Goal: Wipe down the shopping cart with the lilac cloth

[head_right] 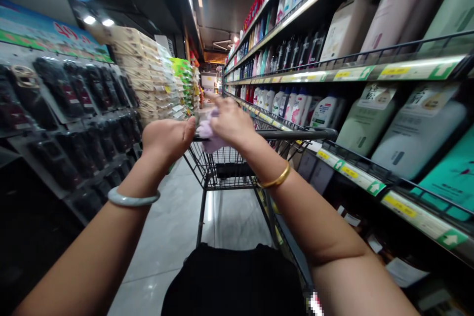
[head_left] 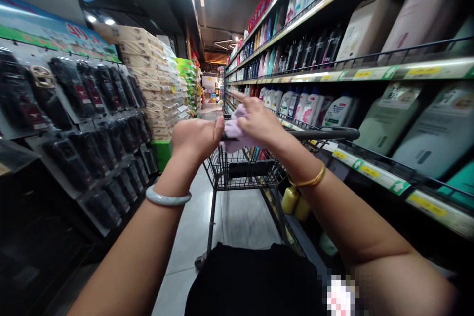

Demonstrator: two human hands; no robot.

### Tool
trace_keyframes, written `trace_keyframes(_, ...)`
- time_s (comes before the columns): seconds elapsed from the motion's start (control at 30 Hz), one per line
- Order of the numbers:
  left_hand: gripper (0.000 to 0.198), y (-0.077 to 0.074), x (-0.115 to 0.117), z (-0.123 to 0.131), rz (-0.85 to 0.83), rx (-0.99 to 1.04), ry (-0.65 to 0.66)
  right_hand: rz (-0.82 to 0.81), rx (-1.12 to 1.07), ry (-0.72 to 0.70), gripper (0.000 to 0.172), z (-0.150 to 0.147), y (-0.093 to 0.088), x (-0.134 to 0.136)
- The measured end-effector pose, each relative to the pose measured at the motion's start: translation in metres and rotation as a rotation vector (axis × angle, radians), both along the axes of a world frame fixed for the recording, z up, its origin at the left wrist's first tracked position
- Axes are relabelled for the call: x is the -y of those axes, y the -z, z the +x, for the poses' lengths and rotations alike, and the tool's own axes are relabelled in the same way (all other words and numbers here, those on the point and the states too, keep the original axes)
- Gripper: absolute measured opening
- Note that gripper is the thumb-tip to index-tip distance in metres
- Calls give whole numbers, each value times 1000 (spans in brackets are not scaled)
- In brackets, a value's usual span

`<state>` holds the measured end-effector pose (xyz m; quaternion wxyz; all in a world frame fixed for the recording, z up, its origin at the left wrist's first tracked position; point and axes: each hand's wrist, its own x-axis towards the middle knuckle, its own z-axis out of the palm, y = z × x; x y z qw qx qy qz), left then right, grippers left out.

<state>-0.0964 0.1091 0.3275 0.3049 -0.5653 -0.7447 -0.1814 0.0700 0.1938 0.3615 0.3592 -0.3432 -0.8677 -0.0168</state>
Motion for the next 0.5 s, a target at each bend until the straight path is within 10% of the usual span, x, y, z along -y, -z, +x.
trace_keyframes(0.13,100,0,2,-7,-3,-43,-27,154,243,-247,38,-13,4,16)
trace_keyframes(0.33,96,-3,3,-13,-9,-8,-98,227,113,143,42,10,18,11)
trace_keyframes(0.5,91,-1,2,-21,2,-15,-98,300,-10,31,41,-40,35,31)
